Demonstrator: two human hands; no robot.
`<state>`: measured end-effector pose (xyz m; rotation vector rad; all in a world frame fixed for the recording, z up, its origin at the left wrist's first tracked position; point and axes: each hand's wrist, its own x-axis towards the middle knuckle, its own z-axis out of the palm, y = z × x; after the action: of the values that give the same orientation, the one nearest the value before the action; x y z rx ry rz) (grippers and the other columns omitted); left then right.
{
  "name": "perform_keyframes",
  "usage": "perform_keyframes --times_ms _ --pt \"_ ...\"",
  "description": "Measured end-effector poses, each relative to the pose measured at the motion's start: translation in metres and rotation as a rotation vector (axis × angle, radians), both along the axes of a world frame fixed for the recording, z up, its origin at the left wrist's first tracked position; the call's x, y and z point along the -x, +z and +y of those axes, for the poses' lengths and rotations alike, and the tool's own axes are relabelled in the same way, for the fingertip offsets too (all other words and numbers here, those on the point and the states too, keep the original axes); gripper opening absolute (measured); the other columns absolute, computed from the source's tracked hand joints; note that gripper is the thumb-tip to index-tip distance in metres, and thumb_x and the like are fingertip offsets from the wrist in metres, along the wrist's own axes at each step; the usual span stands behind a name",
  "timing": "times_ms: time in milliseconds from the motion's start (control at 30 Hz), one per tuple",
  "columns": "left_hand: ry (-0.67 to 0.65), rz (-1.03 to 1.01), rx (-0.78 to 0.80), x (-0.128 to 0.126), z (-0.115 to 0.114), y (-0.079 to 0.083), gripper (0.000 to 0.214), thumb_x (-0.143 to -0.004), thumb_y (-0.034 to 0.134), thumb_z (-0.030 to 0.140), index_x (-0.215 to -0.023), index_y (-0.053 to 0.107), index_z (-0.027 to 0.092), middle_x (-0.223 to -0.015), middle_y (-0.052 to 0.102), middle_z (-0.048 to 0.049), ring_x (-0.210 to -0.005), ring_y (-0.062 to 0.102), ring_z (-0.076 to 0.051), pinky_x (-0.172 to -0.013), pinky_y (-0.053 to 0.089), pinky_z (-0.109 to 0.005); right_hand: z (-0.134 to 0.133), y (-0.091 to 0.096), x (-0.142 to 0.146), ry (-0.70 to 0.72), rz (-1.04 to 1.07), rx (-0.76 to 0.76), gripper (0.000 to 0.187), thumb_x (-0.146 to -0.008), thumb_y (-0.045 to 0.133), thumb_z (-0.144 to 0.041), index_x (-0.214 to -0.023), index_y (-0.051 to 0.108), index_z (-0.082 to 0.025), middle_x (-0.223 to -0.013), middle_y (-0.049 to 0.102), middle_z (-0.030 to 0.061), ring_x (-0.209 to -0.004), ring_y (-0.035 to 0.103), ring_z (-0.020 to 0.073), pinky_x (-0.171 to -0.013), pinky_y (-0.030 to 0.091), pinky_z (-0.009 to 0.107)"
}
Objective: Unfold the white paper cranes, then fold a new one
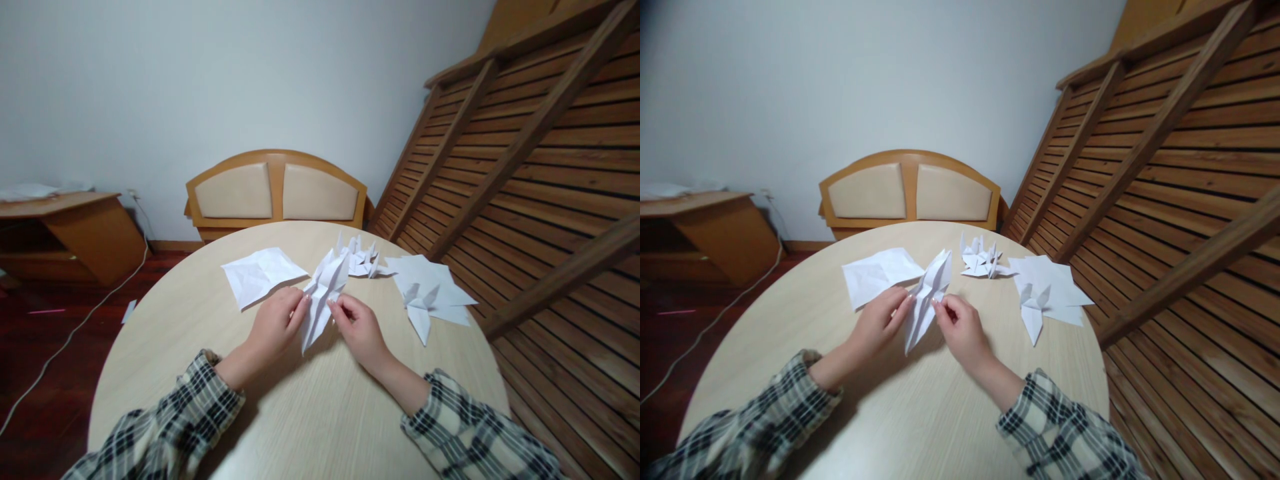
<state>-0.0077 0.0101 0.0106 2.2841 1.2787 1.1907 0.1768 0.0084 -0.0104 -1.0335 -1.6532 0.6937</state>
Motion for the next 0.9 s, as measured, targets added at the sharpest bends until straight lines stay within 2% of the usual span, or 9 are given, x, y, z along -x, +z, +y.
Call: perform_keyframes --times_ms 200,367,467,533,600,733,900 --pt "-0.216 -0.43 0.341 -0.004 0.004 -0.008 0.039 -0.094 0.049 0.045 -0.064 0.05 0.019 -0.065 0.045 0.0008 -0.065 0.042 -0.016 -0.063 0.035 -0.029 0.004 -0.003 -0.001 0.063 0.115 0.091 0.044 -0.094 0.047 -0.06 -0.069 0.047 -0.023 -0.063 0.046 -0.0017 -0.062 0.046 0.016 -0.059 0.036 0.029" --pt "-0.275 -0.557 0.476 -0.007 0.006 -0.014 0.04 -0.089 0.054 0.05 -0.064 0.052 0.019 -0.066 0.048 0.0 -0.066 0.044 -0.015 -0.064 0.037 -0.029 0.004 -0.004 0.002 0.127 0.19 0.142 0.045 -0.094 0.043 -0.063 -0.072 0.046 -0.023 -0.066 0.046 -0.0016 -0.062 0.045 0.0158 -0.059 0.038 0.029" --pt "-0.199 -0.488 0.402 -0.008 0.004 -0.012 0.04 -0.089 0.054 0.049 -0.062 0.049 0.02 -0.062 0.044 0.0014 -0.062 0.041 -0.015 -0.06 0.034 -0.029 0.005 -0.005 0.0 0.012 0.115 0.094 0.036 -0.094 0.048 -0.056 -0.078 0.049 -0.023 -0.068 0.048 -0.0012 -0.064 0.048 0.0163 -0.06 0.04 0.029" --pt "-0.111 -0.418 0.324 -0.009 0.002 -0.011 0.039 -0.089 0.054 0.046 -0.06 0.046 0.02 -0.061 0.042 0.0021 -0.061 0.04 -0.015 -0.059 0.032 -0.028 0.005 -0.005 -0.002 -0.117 -0.003 0.035 0.024 -0.09 0.058 -0.047 -0.093 0.053 -0.024 -0.075 0.054 -0.0009 -0.065 0.051 0.0165 -0.063 0.042 0.03" --pt "-0.05 -0.358 0.267 -0.009 0.001 -0.011 0.037 -0.09 0.052 0.043 -0.061 0.045 0.02 -0.062 0.043 0.0018 -0.061 0.041 -0.015 -0.059 0.031 -0.029 0.004 -0.004 -0.004 -0.202 -0.153 -0.043 0.027 -0.086 0.064 -0.037 -0.108 0.053 -0.024 -0.086 0.059 0.0009 -0.067 0.054 0.0166 -0.067 0.044 0.032" --pt "-0.006 -0.289 0.191 -0.009 0.0 -0.012 0.035 -0.093 0.049 0.039 -0.063 0.046 0.02 -0.065 0.046 0.0008 -0.063 0.043 -0.016 -0.061 0.033 -0.029 0.0 0.003 -0.004 -0.228 -0.373 -0.176 0.026 -0.084 0.064 -0.026 -0.109 0.056 -0.024 -0.098 0.064 0.0051 -0.076 0.058 0.0197 -0.076 0.045 0.037" --pt "0.004 -0.256 0.154 -0.008 -0.001 -0.01 0.035 -0.093 0.048 0.038 -0.063 0.046 0.02 -0.065 0.047 0.0003 -0.065 0.044 -0.017 -0.062 0.033 -0.029 -0.001 0.006 -0.003 -0.242 -0.458 -0.213 0.027 -0.083 0.065 -0.025 -0.109 0.057 -0.023 -0.099 0.066 0.0056 -0.081 0.061 0.0219 -0.08 0.045 0.04"
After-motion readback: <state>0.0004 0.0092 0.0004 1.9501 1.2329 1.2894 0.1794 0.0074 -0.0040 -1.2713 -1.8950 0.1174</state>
